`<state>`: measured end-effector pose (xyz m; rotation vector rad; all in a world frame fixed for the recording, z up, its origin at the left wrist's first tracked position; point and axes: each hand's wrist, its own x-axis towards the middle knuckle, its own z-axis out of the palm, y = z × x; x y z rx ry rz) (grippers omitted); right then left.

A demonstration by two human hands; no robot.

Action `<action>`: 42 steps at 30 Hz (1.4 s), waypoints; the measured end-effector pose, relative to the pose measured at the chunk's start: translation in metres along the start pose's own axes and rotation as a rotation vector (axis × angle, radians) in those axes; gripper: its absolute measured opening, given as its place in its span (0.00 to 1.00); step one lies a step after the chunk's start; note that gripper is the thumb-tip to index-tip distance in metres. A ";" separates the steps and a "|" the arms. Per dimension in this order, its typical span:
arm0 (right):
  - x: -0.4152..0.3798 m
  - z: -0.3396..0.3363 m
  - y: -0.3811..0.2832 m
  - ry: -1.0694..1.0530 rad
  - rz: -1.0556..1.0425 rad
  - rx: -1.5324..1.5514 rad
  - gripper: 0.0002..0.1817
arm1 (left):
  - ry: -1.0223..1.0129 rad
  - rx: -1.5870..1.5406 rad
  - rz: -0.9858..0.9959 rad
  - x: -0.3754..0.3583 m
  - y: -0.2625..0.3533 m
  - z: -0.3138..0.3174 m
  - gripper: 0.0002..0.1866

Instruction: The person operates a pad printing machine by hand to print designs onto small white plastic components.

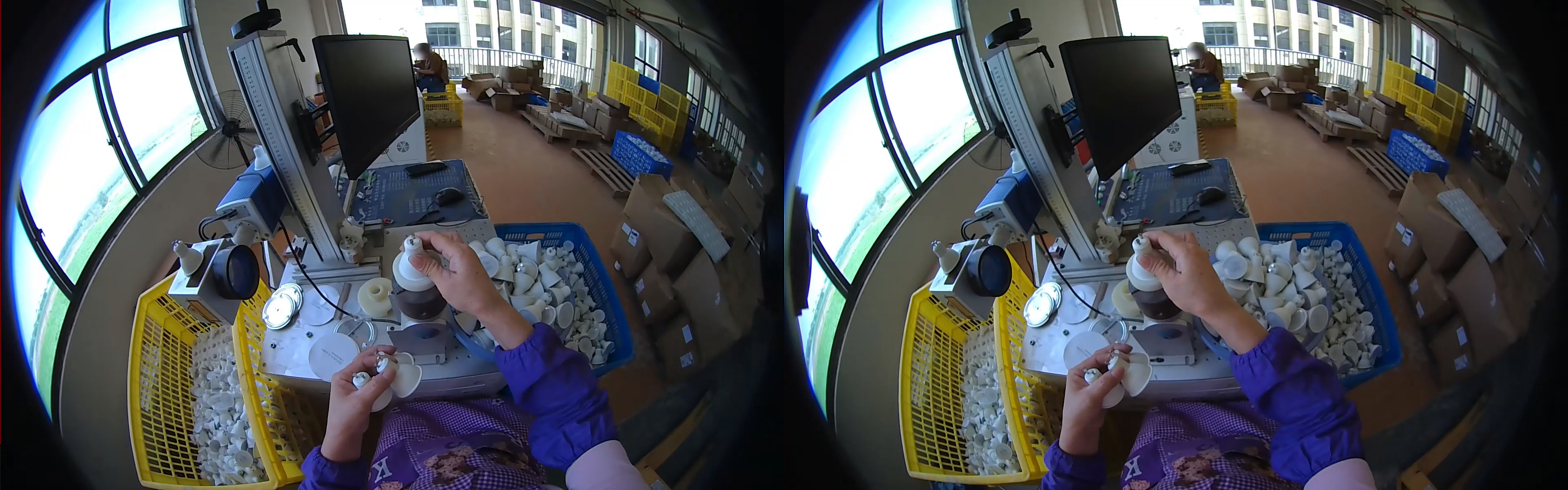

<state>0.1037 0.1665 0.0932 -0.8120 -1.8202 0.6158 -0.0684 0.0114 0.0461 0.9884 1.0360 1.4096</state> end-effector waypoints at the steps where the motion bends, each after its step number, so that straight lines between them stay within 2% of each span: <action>1: 0.000 -0.001 0.000 -0.031 0.013 0.031 0.21 | 0.013 0.011 -0.013 -0.001 -0.001 -0.001 0.05; 4: -0.002 -0.001 -0.001 -0.007 0.007 0.026 0.22 | 0.037 0.023 -0.023 -0.006 0.000 -0.003 0.05; 7: -0.012 -0.014 -0.002 0.097 -0.158 -0.059 0.21 | 0.106 -0.060 0.026 -0.010 -0.001 -0.010 0.06; 8: -0.015 -0.024 0.001 0.109 -0.148 -0.077 0.21 | 0.146 -0.065 0.029 -0.013 0.000 -0.015 0.06; 10: -0.022 -0.057 0.016 0.197 -0.072 -0.093 0.19 | 0.225 -0.066 0.051 -0.018 0.002 -0.028 0.06; 12: -0.031 -0.098 0.043 0.297 0.100 -0.228 0.17 | 0.315 -0.069 0.070 -0.024 0.000 -0.047 0.06; 13: -0.036 -0.120 0.064 0.380 0.193 -0.227 0.18 | 0.349 0.012 0.102 -0.028 0.002 -0.055 0.16; 14: -0.042 -0.140 0.086 0.465 0.284 -0.224 0.18 | 0.405 0.012 0.123 -0.034 0.009 -0.059 0.15; 15: -0.052 -0.157 0.101 0.469 0.285 -0.233 0.18 | 0.460 0.011 0.144 -0.038 0.013 -0.063 0.15; 17: -0.066 -0.181 0.124 0.422 0.321 -0.490 0.21 | 0.608 -0.094 0.266 -0.044 0.006 -0.086 0.14; 18: -0.068 -0.184 0.129 0.423 0.323 -0.496 0.21 | 0.573 0.622 0.509 -0.050 -0.006 -0.110 0.13; 19: -0.071 -0.185 0.132 0.342 0.404 -0.459 0.21 | 0.566 0.623 0.507 -0.055 -0.005 -0.134 0.13; 20: -0.075 -0.186 0.137 0.265 0.485 -0.416 0.22 | 0.617 0.240 0.374 -0.058 0.001 -0.156 0.13; 21: -0.077 -0.187 0.147 0.277 0.492 -0.411 0.22 | 0.648 -0.138 0.231 -0.060 0.005 -0.172 0.13; 22: -0.077 -0.188 0.156 0.256 0.555 -0.263 0.21 | 0.636 -0.125 0.230 -0.058 0.006 -0.185 0.13; 23: -0.078 -0.190 0.164 0.235 0.618 -0.113 0.21 | 0.675 -0.009 0.246 -0.061 0.003 -0.196 0.13; 25: -0.080 -0.189 0.165 0.262 0.608 -0.097 0.18 | 0.748 0.224 0.283 -0.064 0.000 -0.217 0.14; 28: -0.085 -0.189 0.175 0.265 0.433 -0.278 0.14 | 0.854 0.559 0.338 -0.071 -0.015 -0.242 0.15; 29: -0.088 -0.190 0.177 0.272 0.444 -0.275 0.14 | 0.884 0.673 0.358 -0.074 -0.020 -0.251 0.15; 32: -0.088 -0.190 0.175 0.512 0.266 -0.073 0.11 | 0.976 1.018 0.429 -0.079 -0.028 -0.275 0.16; 33: -0.090 -0.190 0.170 0.513 0.271 -0.070 0.11 | 1.009 1.132 0.451 -0.082 -0.031 -0.281 0.17; 35: -0.090 -0.191 0.142 0.644 0.522 0.217 0.11 | 1.073 1.357 0.491 -0.089 -0.037 -0.291 0.18; 36: -0.092 -0.187 0.123 0.655 0.521 0.292 0.10 | 1.102 1.470 0.511 -0.091 -0.038 -0.293 0.18; 37: -0.096 -0.185 0.116 0.656 0.527 0.292 0.10 | 1.125 1.584 0.529 -0.087 -0.021 -0.259 0.18; 38: -0.100 -0.183 0.110 0.643 0.527 0.429 0.10 | 1.178 1.411 0.426 -0.083 -0.016 -0.217 0.21; 39: -0.103 -0.182 0.103 0.629 0.521 0.566 0.10 | 1.174 1.410 0.425 -0.077 -0.022 -0.217 0.21; 40: -0.106 -0.179 0.092 0.631 0.521 0.564 0.10 | 1.097 1.301 0.424 -0.068 -0.034 -0.218 0.16; 42: -0.113 -0.171 0.073 0.657 0.517 0.798 0.09 | 0.985 1.101 0.477 -0.047 -0.053 -0.198 0.13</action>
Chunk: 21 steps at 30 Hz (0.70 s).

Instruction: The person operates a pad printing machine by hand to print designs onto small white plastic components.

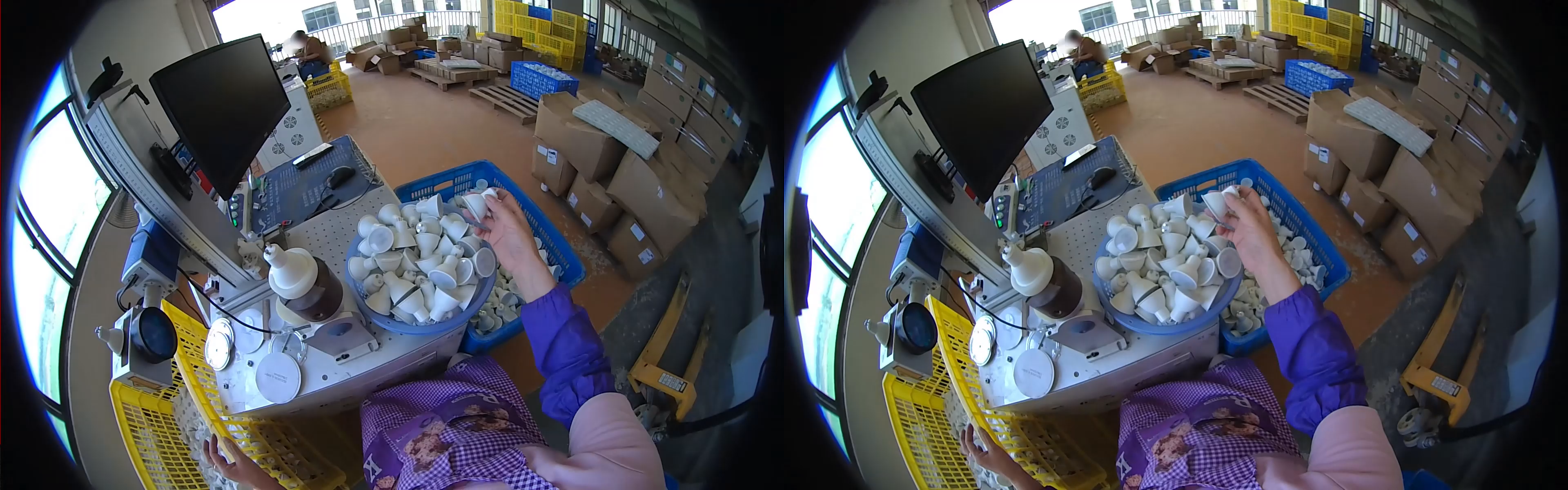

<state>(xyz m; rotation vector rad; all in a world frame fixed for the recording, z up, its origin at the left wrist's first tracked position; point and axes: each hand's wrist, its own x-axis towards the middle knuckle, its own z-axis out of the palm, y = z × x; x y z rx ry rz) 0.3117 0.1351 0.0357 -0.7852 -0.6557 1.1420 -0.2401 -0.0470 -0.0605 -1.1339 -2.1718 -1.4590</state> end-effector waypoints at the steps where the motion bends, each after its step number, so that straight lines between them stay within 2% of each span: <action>1: -0.004 -0.001 0.003 0.003 -0.002 0.001 0.09 | 0.004 -0.108 0.006 -0.013 0.020 0.014 0.13; 2: -0.008 -0.003 0.006 -0.015 -0.017 0.016 0.10 | 0.002 -0.109 0.009 -0.021 0.044 0.021 0.13; 4: -0.015 -0.007 0.014 -0.031 -0.035 0.031 0.11 | -0.192 -0.239 -0.028 -0.036 0.087 0.033 0.10; 5: -0.017 -0.009 0.018 -0.021 -0.026 0.021 0.12 | -0.194 -0.243 -0.026 -0.042 0.102 0.039 0.10; 7: -0.024 -0.009 0.021 -0.010 -0.023 0.009 0.12 | -0.259 -0.440 -0.041 -0.053 0.128 0.050 0.10; 9: -0.036 0.001 0.018 -0.001 -0.009 0.002 0.12 | -0.284 -0.489 -0.009 -0.060 0.148 0.054 0.11; 11: -0.042 0.005 0.017 0.005 -0.001 -0.016 0.13 | -0.359 -0.476 0.156 -0.065 0.165 0.055 0.11; 17: -0.053 0.013 0.018 -0.084 -0.006 -0.121 0.14 | -0.439 -0.596 0.125 -0.072 0.199 0.058 0.11; 21: -0.057 0.034 0.020 -0.171 -0.015 -0.119 0.16 | -0.409 -0.649 0.230 -0.035 0.236 0.073 0.16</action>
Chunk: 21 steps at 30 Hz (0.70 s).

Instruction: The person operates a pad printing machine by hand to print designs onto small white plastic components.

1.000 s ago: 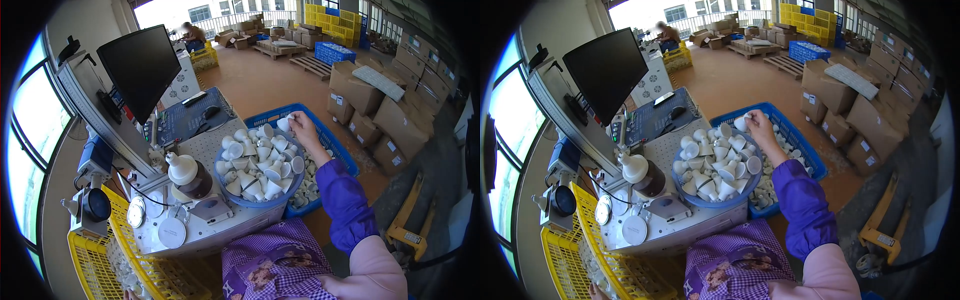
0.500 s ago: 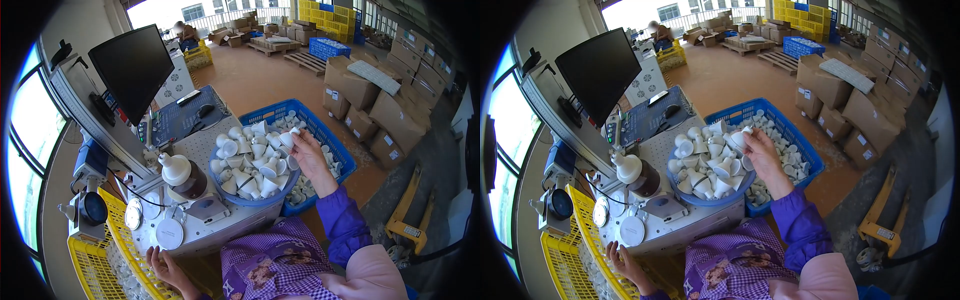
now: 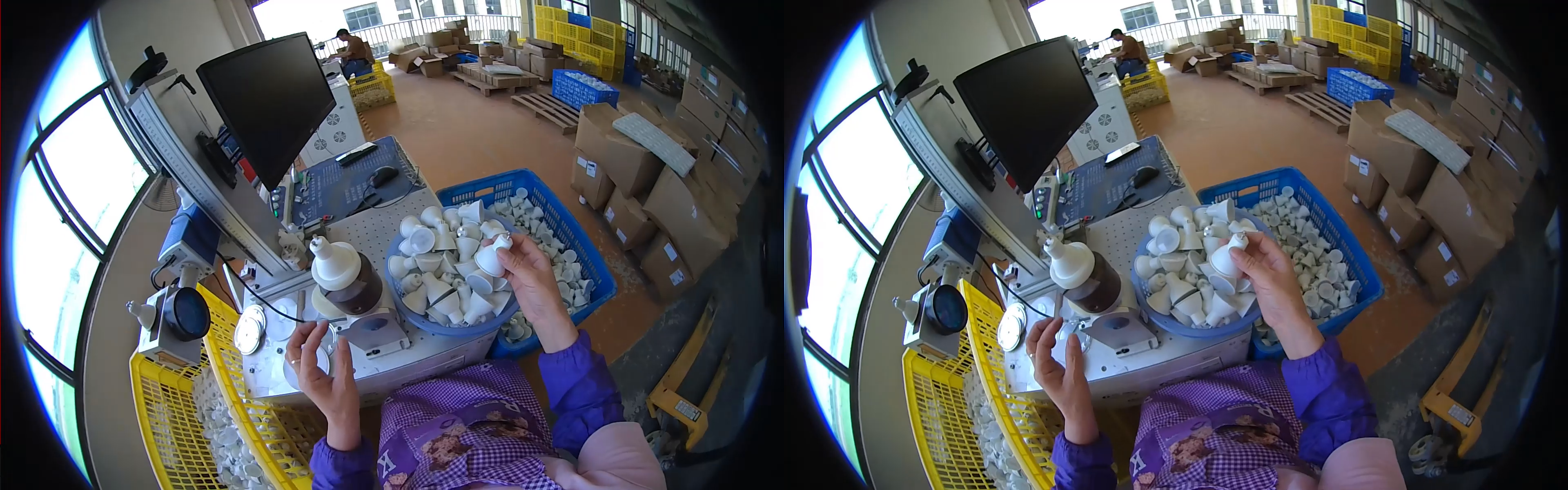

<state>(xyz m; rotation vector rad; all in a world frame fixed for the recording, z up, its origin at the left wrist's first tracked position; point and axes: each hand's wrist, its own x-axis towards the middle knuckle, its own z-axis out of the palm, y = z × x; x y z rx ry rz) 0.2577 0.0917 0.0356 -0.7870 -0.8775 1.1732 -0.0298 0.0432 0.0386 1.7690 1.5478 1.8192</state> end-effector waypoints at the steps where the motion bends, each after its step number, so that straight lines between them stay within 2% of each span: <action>1: 0.000 0.008 -0.001 -0.018 -0.008 -0.020 0.16 | 0.006 0.006 0.022 0.018 0.008 0.005 0.18; 5: 0.004 0.045 -0.001 -0.119 -0.056 0.001 0.16 | 0.032 0.135 0.080 0.084 0.028 0.027 0.19; 7: 0.010 0.069 -0.002 -0.215 -0.133 -0.014 0.16 | -0.142 0.042 0.009 0.104 0.024 0.035 0.16; 8: 0.013 0.081 -0.005 -0.222 -0.137 -0.012 0.16 | -0.134 0.043 0.013 0.106 0.023 0.033 0.16; 10: 0.022 0.104 -0.010 -0.286 -0.111 -0.053 0.16 | -0.094 -0.241 -0.053 0.111 0.022 0.031 0.13; 12: 0.033 0.128 -0.008 -0.337 -0.164 -0.112 0.16 | -0.049 -0.260 -0.011 0.102 0.031 0.017 0.11; 14: 0.044 0.149 0.003 -0.393 -0.241 -0.147 0.16 | 0.017 -0.540 -0.201 0.087 0.038 0.003 0.11; 16: 0.052 0.164 0.013 -0.412 -0.266 -0.207 0.16 | 0.027 -0.531 -0.186 0.072 0.030 -0.009 0.12; 21: 0.058 0.172 0.033 -0.464 -0.362 -0.435 0.15 | 0.090 -0.569 -0.294 0.039 0.013 -0.021 0.11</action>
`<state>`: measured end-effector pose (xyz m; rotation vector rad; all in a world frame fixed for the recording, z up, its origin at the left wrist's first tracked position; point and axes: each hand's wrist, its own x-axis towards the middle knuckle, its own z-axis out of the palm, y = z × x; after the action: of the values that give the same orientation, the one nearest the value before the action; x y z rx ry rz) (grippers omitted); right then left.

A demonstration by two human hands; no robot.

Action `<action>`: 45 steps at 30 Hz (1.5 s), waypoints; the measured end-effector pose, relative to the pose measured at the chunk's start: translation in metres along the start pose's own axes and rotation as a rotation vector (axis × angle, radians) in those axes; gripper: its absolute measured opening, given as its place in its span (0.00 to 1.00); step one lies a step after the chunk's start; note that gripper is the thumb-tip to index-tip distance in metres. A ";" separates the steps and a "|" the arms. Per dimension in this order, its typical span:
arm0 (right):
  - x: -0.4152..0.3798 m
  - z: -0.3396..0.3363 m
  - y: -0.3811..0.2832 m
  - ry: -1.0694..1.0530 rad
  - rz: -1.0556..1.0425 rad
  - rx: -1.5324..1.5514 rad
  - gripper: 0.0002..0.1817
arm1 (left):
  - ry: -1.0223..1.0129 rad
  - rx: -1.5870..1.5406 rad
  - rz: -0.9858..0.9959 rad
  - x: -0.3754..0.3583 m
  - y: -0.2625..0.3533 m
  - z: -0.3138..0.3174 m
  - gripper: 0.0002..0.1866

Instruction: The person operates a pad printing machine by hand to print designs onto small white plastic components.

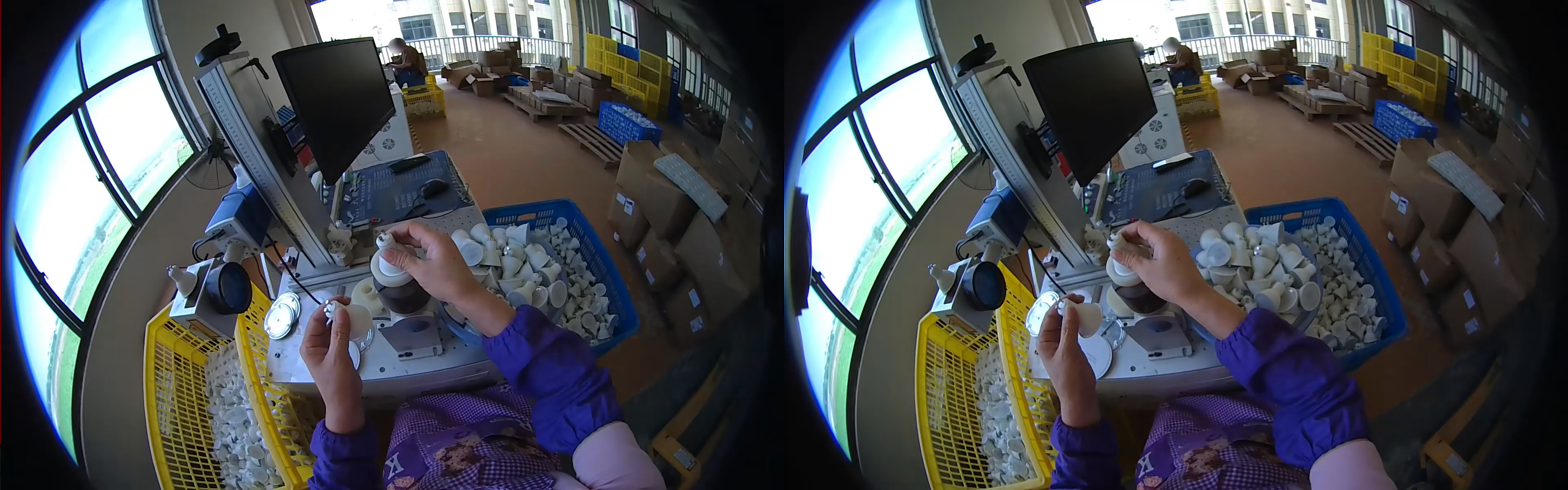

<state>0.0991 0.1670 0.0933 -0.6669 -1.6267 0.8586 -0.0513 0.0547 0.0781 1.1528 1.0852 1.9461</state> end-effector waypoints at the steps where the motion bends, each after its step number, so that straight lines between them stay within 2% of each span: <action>1: 0.000 0.001 0.001 0.008 -0.005 -0.023 0.15 | 0.003 -0.043 -0.042 -0.005 -0.004 -0.003 0.11; 9: -0.005 0.004 0.002 -0.013 0.077 -0.007 0.18 | -0.051 -0.094 -0.188 -0.029 -0.029 -0.002 0.10; 11: -0.005 0.004 0.009 0.030 -0.022 -0.004 0.18 | -0.065 -0.098 -0.210 -0.033 -0.029 -0.003 0.10; 19: -0.006 0.005 0.011 0.069 -0.090 -0.097 0.19 | -0.099 -0.124 -0.300 -0.046 -0.039 -0.004 0.09; 24: -0.002 -0.001 0.010 0.007 -0.043 -0.072 0.18 | -0.126 -0.113 -0.339 -0.057 -0.042 0.003 0.09; 26: -0.001 -0.002 0.015 -0.055 -0.019 0.056 0.17 | -0.139 -0.088 -0.355 -0.059 -0.047 0.004 0.10; 33: 0.000 -0.003 0.011 -0.071 -0.021 0.016 0.17 | -0.146 -0.123 -0.412 -0.064 -0.050 0.002 0.10; 41: 0.003 -0.008 0.006 -0.153 0.041 0.113 0.17 | -0.152 -0.151 -0.472 -0.070 -0.053 0.003 0.11; 45: 0.011 -0.034 0.010 -0.004 0.031 0.175 0.16 | -0.162 -0.157 -0.496 -0.074 -0.054 -0.002 0.11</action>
<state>0.1296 0.1873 0.0953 -0.5689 -1.5280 1.0125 -0.0161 0.0188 0.0011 0.8412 0.9976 1.4946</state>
